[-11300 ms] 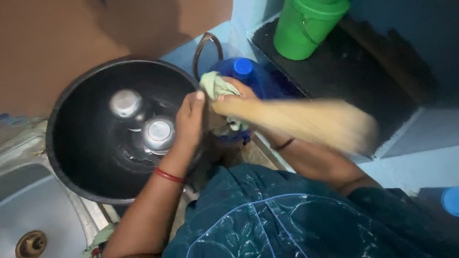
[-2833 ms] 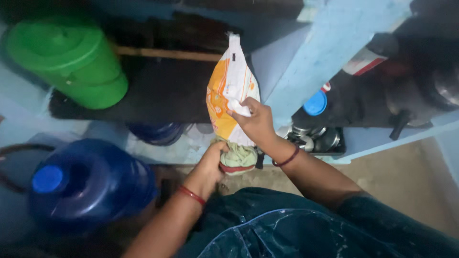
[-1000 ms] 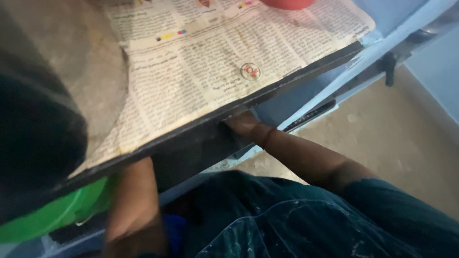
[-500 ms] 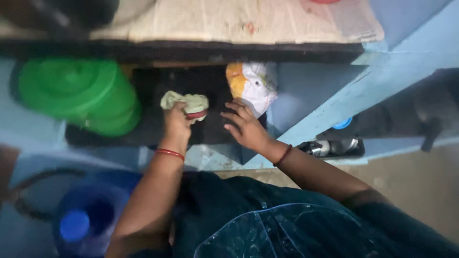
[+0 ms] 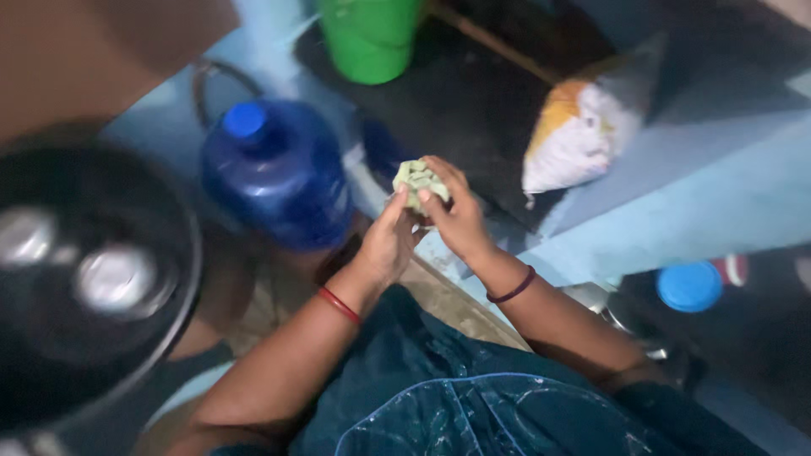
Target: The person wipes a green bucket, wooden rolling pins, and metal containers with a cloth, then washes the cloth in the sink and rinses their hands. They also move a bag of flour and a metal pot on the counter.
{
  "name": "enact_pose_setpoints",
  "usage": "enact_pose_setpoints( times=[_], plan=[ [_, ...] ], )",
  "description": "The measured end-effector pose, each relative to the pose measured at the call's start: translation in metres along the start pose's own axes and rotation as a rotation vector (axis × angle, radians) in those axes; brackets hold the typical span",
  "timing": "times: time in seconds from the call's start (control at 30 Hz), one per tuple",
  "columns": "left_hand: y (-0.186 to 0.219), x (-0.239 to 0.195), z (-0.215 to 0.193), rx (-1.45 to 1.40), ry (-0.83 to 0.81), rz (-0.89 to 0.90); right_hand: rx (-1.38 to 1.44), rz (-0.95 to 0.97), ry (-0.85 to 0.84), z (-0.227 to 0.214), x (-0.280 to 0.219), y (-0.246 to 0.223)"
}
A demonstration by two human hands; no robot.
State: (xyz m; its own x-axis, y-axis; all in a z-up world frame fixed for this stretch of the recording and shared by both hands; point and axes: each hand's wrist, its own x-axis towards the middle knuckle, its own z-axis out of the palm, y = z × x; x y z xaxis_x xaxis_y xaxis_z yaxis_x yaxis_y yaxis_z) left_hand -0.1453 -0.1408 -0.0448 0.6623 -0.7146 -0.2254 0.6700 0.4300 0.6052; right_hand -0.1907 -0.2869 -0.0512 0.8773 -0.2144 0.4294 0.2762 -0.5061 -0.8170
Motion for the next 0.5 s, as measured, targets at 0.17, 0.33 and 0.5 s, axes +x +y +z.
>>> enact_pose_setpoints(
  times=[0.17, 0.33, 0.5],
  plan=[
    [0.027, -0.068, -0.016, 0.181, -0.038, 0.458, 0.456, 0.117, 0.003, 0.066, -0.013, -0.035],
    [0.061, -0.125, -0.037, -0.068, 0.248, 0.434, 0.423, -0.010, -0.112, 0.127, -0.014, -0.084],
    [0.094, -0.172, -0.084, -0.098, 0.350, 0.615, 0.188, -0.249, -0.309, 0.176, -0.014, -0.138]
  ],
)
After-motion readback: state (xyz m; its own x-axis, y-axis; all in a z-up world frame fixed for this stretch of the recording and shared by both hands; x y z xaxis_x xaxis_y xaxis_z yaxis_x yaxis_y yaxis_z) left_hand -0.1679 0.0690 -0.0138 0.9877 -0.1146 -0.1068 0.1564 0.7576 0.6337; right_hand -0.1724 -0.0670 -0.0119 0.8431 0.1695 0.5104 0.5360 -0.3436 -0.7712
